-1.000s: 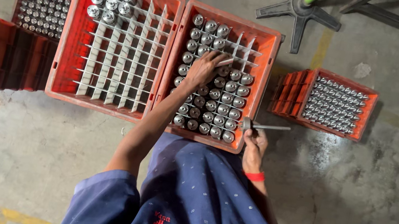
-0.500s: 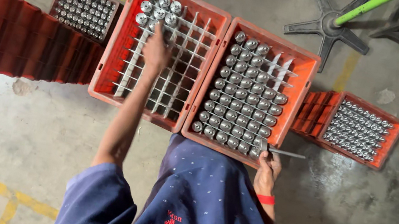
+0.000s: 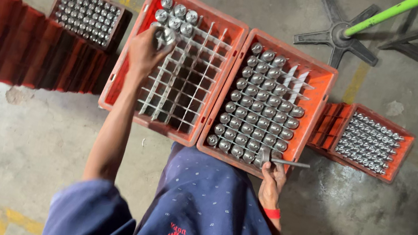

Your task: The person uses a metal rod to tap and align small cylindrical metal parts in red plastic crates with grid dividers. They repeatedly move parts between adjacent crates, then lift and stack the crates on a metal table.

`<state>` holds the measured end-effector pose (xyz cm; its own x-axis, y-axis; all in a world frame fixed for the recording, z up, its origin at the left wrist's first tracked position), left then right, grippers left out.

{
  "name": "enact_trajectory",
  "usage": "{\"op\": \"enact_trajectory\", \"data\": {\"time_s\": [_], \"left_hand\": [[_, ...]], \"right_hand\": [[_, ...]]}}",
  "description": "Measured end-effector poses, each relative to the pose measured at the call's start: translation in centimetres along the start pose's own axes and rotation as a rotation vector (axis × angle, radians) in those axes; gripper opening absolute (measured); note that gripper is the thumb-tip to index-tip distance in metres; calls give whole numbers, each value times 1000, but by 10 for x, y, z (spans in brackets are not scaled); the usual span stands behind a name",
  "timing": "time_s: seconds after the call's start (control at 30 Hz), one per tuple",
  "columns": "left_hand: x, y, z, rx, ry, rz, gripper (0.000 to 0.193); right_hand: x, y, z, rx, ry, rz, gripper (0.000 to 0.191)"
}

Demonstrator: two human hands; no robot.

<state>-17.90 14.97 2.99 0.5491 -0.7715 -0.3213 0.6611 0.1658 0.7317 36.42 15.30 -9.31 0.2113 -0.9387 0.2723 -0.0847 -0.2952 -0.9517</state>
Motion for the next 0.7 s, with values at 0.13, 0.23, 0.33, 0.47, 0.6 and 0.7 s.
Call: {"op": "enact_trajectory", "data": {"time_s": [0.13,0.23,0.33,0.47,0.6,0.7], "left_hand": [[51,29,11,562,145,17,42],[92,37,-78,805,20,385,50],[168,55,-145,737,-331,607,23],[228,106,-161,428,-444,361,31],[249,138,-167,322,-619,385,40],[245,151,-169,278,-704,362,46]], "right_hand": [[1,-3,-11,28,-44,-32,37],[-10,-12,-36,29,-130,-43,38],[-17,-25,-57,107,-194,-58,42],[-19,-47,-78,119,-288,-50,47],[-10,-66,-85,176,-404,-8,50],[-2,-83,-85,264,-507,183,47]]}}
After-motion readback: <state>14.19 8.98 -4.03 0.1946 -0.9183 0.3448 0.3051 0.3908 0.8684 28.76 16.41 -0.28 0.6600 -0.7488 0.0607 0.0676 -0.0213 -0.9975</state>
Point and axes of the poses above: each hand's wrist, its own x-axis away from the middle knuckle, its own z-axis out of the back of the hand, y = z × x, the point moved 7 cm from there along -x, towards the middle knuckle, and after that the axes turned 7 degrees about x, right-handed, at the moved point
